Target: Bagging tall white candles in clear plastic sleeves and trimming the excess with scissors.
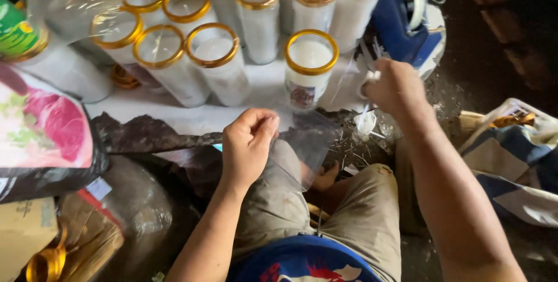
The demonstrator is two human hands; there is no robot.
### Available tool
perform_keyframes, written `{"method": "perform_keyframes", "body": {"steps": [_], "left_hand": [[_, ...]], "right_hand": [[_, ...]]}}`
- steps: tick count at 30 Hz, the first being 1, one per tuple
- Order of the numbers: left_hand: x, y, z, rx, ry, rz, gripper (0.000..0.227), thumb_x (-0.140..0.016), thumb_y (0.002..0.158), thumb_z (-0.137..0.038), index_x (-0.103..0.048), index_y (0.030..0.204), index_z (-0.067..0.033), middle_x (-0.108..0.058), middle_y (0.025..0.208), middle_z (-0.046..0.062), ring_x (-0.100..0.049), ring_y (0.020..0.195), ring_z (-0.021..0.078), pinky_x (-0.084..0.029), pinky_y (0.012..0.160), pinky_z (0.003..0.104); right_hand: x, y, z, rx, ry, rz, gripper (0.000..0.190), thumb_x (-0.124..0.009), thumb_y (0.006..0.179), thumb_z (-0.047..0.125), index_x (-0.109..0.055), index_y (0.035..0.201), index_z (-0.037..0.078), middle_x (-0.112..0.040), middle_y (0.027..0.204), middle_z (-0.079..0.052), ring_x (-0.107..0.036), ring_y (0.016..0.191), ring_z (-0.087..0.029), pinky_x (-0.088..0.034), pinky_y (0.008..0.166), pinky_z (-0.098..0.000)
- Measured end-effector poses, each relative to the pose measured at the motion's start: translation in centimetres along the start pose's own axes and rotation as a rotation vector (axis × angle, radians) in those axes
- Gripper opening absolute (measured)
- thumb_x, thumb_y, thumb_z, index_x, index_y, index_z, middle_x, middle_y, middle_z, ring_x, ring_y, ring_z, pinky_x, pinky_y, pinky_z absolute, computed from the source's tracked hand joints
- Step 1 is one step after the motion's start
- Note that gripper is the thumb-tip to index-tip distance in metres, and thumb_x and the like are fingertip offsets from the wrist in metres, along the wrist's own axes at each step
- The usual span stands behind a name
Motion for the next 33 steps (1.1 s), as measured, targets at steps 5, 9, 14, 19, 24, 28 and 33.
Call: {"method": "perform_keyframes", "body": {"steps": [5,9,14,19,24,28,33], "left_hand": [[1.6,0.5,-1.7,-0.125,-0.011,0.069,0.011,-0.065,0.097,-0.011,-0.071,0.09,-0.0043,-0.069,0.066,0.004,-0.065,0.062,0.0095,-0.053,0.062,0.023],[2.0,1.3,-1.9,-0.13,-0.014,0.099,0.009,-0.067,0.096,-0.008,-0.071,0.09,-0.0023,-0.071,0.066,0.005,-0.067,0.061,0.0108,-0.056,0.061,0.023],[1.1,2.2,-2.8,-0.043,-0.032,0.158,0.009,-0.069,0.093,-0.008,-0.072,0.086,-0.0035,-0.069,0.063,0.004,-0.064,0.059,0.0086,-0.055,0.061,0.023],[0.0,2.2,-3.8,0.105,-0.044,0.194,0.013,-0.068,0.09,-0.01,-0.072,0.079,-0.0055,-0.066,0.059,0.002,-0.053,0.052,0.0054,-0.042,0.049,0.02],[-0.5,2.1,-3.4,0.175,-0.067,0.202,0.013,-0.068,0.089,-0.01,-0.071,0.076,-0.0057,-0.065,0.057,0.003,-0.048,0.047,0.0048,-0.036,0.04,0.019],[-0.3,2.2,-2.9,0.159,-0.076,0.218,0.013,-0.069,0.089,-0.01,-0.071,0.078,-0.0044,-0.066,0.057,0.006,-0.049,0.047,0.0058,-0.036,0.042,0.019],[-0.1,2.2,-2.6,0.123,-0.088,0.218,0.012,-0.07,0.09,-0.007,-0.071,0.079,-0.0033,-0.067,0.059,0.006,-0.049,0.049,0.0053,-0.036,0.049,0.02]], "right_hand": [[6.5,-9.0,0.0,-0.141,1.074,0.102,0.045,-0.055,0.092,-0.006,-0.059,0.136,-0.007,-0.07,0.094,-0.024,-0.069,0.074,-0.029,-0.059,0.064,-0.0371],[3.6,-17.4,1.1,0.304,1.78,0.26,0.047,-0.068,0.09,0.005,-0.059,0.136,-0.001,-0.071,0.096,-0.016,-0.07,0.077,-0.024,-0.06,0.065,-0.0325],[-0.9,-24.2,0.9,0.026,1.764,0.169,0.051,-0.076,0.08,0.015,-0.066,0.123,-0.011,-0.065,0.078,-0.015,-0.057,0.057,-0.018,-0.047,0.047,-0.0281],[-2.8,-25.6,0.1,0.109,1.775,0.295,0.063,-0.08,0.078,0.026,-0.064,0.127,-0.01,-0.064,0.074,-0.011,-0.06,0.062,-0.019,-0.047,0.053,-0.0298],[-2.0,-25.6,1.3,0.189,1.855,0.363,0.058,-0.078,0.082,0.021,-0.063,0.129,-0.009,-0.06,0.072,-0.011,-0.058,0.067,-0.022,-0.047,0.059,-0.0317],[-1.0,-25.2,1.9,0.256,1.879,0.349,0.052,-0.075,0.087,0.021,-0.062,0.128,-0.008,-0.062,0.083,-0.015,-0.058,0.066,-0.021,-0.046,0.059,-0.0306],[-2.2,-25.6,1.3,0.202,1.876,0.376,0.06,-0.078,0.084,0.02,-0.06,0.129,-0.014,-0.065,0.081,-0.015,-0.058,0.065,-0.018,-0.049,0.056,-0.0301]]}}
Point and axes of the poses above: each hand's wrist, its own y-axis towards the middle knuckle, its own x-axis out of the back of the hand, z = x × y, the point moved 5 cm from there along y, towards the middle knuckle
